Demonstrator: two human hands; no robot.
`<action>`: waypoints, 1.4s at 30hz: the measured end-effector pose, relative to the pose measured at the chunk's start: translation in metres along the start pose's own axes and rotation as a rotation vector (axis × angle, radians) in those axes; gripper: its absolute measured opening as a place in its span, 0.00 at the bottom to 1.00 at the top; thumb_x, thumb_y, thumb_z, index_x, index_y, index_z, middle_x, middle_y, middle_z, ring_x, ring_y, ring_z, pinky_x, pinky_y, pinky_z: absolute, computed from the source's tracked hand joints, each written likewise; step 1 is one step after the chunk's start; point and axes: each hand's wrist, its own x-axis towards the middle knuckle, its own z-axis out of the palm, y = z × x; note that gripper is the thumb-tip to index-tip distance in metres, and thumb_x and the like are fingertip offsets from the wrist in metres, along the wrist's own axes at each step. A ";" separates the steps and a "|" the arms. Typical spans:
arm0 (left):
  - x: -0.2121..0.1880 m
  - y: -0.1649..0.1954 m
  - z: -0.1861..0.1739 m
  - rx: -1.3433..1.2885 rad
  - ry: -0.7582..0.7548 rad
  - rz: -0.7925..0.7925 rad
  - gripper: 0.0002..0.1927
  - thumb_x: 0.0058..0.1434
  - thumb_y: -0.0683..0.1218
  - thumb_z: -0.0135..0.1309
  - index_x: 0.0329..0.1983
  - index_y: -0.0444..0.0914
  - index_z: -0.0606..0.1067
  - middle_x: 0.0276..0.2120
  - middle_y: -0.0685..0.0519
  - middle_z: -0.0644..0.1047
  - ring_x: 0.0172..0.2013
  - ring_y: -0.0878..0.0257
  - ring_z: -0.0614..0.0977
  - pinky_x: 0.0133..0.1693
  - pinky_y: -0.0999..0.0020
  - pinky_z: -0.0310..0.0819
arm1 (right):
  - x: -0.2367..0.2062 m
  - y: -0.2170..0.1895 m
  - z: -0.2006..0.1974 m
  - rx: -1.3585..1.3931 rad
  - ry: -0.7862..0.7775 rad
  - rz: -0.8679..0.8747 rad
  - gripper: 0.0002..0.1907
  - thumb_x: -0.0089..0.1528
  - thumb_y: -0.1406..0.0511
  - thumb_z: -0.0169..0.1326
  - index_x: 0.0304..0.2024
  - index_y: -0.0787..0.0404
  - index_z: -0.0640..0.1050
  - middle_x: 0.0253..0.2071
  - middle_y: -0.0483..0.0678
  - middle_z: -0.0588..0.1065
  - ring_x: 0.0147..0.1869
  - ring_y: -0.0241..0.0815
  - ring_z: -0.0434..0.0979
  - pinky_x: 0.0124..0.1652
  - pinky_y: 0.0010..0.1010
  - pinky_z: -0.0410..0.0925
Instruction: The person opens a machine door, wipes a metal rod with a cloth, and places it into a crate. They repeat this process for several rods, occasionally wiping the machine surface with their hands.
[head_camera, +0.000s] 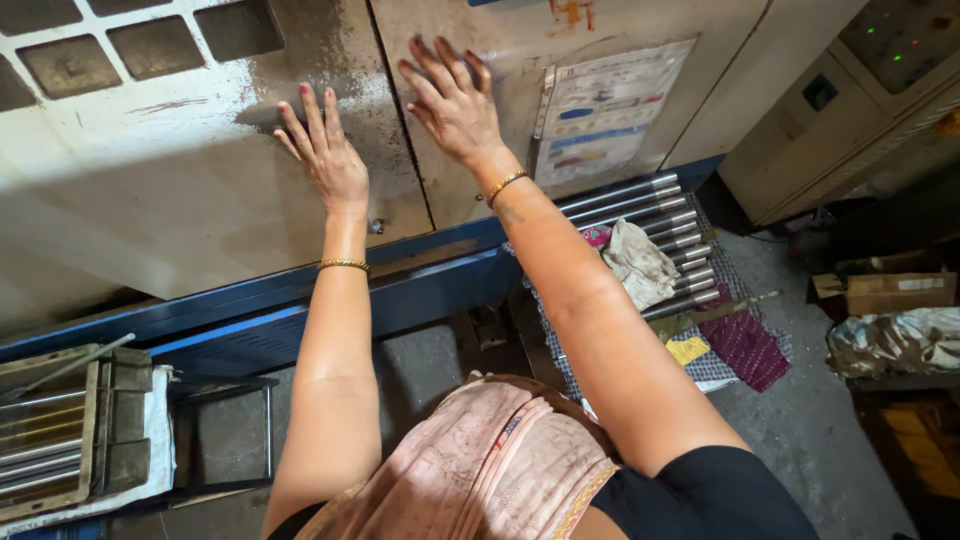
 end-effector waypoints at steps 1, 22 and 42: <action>0.000 0.000 0.000 -0.012 0.008 0.001 0.35 0.72 0.38 0.47 0.82 0.50 0.58 0.80 0.55 0.49 0.79 0.44 0.42 0.76 0.39 0.31 | 0.003 0.001 -0.002 0.012 0.015 -0.006 0.28 0.69 0.51 0.58 0.70 0.46 0.70 0.75 0.42 0.60 0.79 0.45 0.54 0.72 0.47 0.47; -0.002 -0.002 0.007 0.020 0.071 0.020 0.32 0.71 0.39 0.46 0.79 0.48 0.63 0.79 0.54 0.54 0.78 0.44 0.46 0.75 0.40 0.33 | 0.098 0.005 -0.017 0.256 0.074 0.064 0.17 0.71 0.51 0.54 0.44 0.58 0.76 0.44 0.51 0.75 0.50 0.55 0.76 0.43 0.45 0.72; -0.015 -0.006 0.021 -0.030 0.108 -0.025 0.30 0.74 0.40 0.43 0.77 0.55 0.62 0.78 0.59 0.54 0.79 0.49 0.48 0.76 0.41 0.36 | 0.081 0.007 0.018 0.041 -0.026 -0.110 0.40 0.74 0.41 0.47 0.75 0.61 0.62 0.75 0.55 0.62 0.79 0.60 0.52 0.74 0.59 0.45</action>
